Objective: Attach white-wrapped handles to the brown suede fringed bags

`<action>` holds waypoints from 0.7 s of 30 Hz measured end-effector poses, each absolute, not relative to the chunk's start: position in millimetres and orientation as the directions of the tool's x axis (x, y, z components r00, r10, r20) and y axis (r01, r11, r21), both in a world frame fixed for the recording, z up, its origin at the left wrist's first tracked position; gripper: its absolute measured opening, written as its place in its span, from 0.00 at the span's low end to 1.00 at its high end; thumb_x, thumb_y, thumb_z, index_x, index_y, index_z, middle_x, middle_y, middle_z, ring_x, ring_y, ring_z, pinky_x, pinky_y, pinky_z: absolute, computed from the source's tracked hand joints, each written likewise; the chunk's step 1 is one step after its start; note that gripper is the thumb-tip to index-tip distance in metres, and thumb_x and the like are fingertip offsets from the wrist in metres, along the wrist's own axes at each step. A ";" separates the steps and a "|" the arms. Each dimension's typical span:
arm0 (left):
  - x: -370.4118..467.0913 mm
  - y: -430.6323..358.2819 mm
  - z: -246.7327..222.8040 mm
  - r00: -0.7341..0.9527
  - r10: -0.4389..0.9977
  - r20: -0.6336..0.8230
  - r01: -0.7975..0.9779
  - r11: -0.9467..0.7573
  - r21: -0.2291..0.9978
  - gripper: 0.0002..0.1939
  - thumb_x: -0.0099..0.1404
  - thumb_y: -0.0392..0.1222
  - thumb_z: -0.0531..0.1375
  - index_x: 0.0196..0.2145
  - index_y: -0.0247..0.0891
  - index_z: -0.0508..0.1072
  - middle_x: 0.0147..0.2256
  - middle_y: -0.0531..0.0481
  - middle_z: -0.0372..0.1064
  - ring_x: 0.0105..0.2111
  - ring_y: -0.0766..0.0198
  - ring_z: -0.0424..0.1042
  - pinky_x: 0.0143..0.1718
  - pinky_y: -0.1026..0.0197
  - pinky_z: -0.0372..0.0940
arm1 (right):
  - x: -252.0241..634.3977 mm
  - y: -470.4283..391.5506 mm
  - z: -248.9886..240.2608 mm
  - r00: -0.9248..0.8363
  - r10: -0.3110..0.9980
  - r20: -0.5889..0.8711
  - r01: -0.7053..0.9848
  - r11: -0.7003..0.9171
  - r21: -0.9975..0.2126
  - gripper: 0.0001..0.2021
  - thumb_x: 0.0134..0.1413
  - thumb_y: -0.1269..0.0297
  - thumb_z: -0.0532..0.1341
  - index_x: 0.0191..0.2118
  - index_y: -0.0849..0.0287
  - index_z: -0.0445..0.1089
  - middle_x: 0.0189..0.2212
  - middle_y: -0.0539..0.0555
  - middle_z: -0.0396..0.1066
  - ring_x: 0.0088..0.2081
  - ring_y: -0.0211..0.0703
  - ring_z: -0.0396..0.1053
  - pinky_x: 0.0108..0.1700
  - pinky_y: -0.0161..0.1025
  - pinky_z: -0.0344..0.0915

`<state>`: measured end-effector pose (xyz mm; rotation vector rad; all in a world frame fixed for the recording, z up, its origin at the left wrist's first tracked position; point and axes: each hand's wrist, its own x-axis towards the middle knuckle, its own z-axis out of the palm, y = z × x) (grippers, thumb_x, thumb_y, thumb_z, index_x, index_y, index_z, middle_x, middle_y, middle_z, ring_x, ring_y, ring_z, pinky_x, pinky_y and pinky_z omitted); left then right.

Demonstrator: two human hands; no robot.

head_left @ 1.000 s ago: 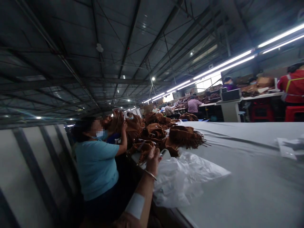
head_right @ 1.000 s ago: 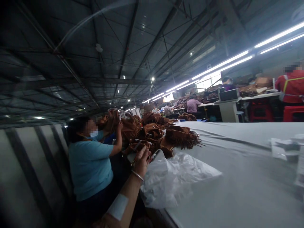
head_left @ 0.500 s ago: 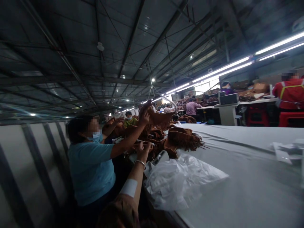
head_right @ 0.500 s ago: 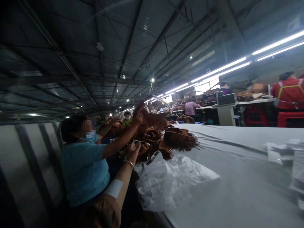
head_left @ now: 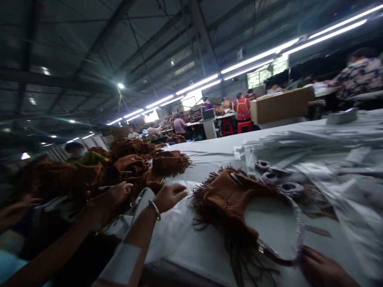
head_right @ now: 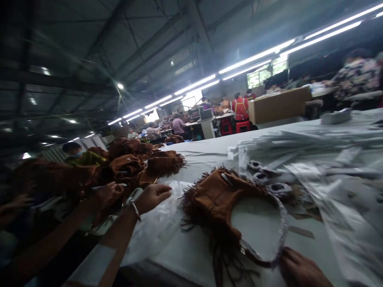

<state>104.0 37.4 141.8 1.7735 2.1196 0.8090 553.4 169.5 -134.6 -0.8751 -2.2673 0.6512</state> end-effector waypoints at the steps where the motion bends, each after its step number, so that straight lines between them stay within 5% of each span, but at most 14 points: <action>1: 104.9 56.5 132.4 -0.244 0.955 0.169 0.845 0.124 0.521 0.22 0.61 0.54 0.61 0.43 0.34 0.79 0.42 0.43 0.78 0.43 0.57 0.76 0.46 0.61 0.68 | 556.4 168.2 -135.1 -0.628 0.710 0.320 0.423 0.656 -0.625 0.11 0.53 0.54 0.62 0.42 0.39 0.78 0.49 0.56 0.75 0.53 0.61 0.70 0.53 0.49 0.71; 5: 114.7 132.1 83.2 -0.305 0.945 0.119 0.868 0.224 0.444 0.25 0.61 0.55 0.61 0.47 0.34 0.77 0.43 0.41 0.78 0.44 0.56 0.76 0.45 0.62 0.67 | 558.7 162.3 -115.3 -0.650 0.729 0.216 0.454 0.600 -0.658 0.16 0.57 0.52 0.58 0.46 0.50 0.78 0.54 0.60 0.71 0.58 0.62 0.66 0.59 0.54 0.64; 8: 129.4 177.8 51.0 -0.355 0.933 0.060 0.856 0.299 0.421 0.21 0.60 0.55 0.61 0.40 0.36 0.80 0.37 0.42 0.79 0.39 0.55 0.77 0.40 0.62 0.67 | 551.9 158.3 -96.9 -0.580 0.795 0.178 0.377 0.456 -0.806 0.19 0.58 0.50 0.58 0.46 0.55 0.78 0.53 0.62 0.71 0.56 0.60 0.67 0.59 0.52 0.64; 12: 149.4 210.1 33.2 -0.393 0.918 0.044 0.862 0.352 0.364 0.07 0.52 0.45 0.65 0.23 0.39 0.77 0.28 0.42 0.77 0.34 0.53 0.76 0.36 0.60 0.66 | 524.2 160.0 -88.0 -0.324 0.944 -0.065 0.077 -0.042 -0.996 0.21 0.51 0.46 0.62 0.43 0.56 0.76 0.44 0.62 0.76 0.49 0.61 0.73 0.51 0.52 0.70; 15: 160.0 210.7 43.7 -0.387 0.915 0.118 0.877 0.325 0.355 0.03 0.51 0.40 0.63 0.22 0.40 0.76 0.29 0.42 0.77 0.34 0.53 0.75 0.36 0.59 0.65 | 499.4 169.5 -70.5 -0.154 0.938 -0.310 -0.212 -0.338 -0.917 0.20 0.37 0.50 0.69 0.34 0.59 0.72 0.33 0.62 0.77 0.40 0.62 0.76 0.38 0.50 0.75; 17: 164.0 200.8 60.9 -0.389 0.902 0.190 0.881 0.303 0.363 0.06 0.54 0.41 0.61 0.23 0.39 0.75 0.28 0.43 0.76 0.34 0.55 0.74 0.37 0.59 0.64 | 491.0 178.5 -42.0 -0.087 0.952 -0.294 -0.341 -0.305 -0.889 0.20 0.33 0.54 0.71 0.32 0.60 0.69 0.30 0.60 0.76 0.35 0.59 0.77 0.30 0.44 0.74; 21: 165.7 156.0 104.8 -0.395 0.857 0.331 0.878 0.246 0.411 0.11 0.58 0.46 0.57 0.24 0.38 0.74 0.26 0.47 0.73 0.32 0.57 0.71 0.36 0.60 0.63 | 500.1 191.2 46.7 -0.076 0.997 -0.007 -0.420 -0.038 -0.907 0.22 0.37 0.54 0.73 0.37 0.60 0.69 0.27 0.53 0.74 0.29 0.48 0.75 0.25 0.37 0.71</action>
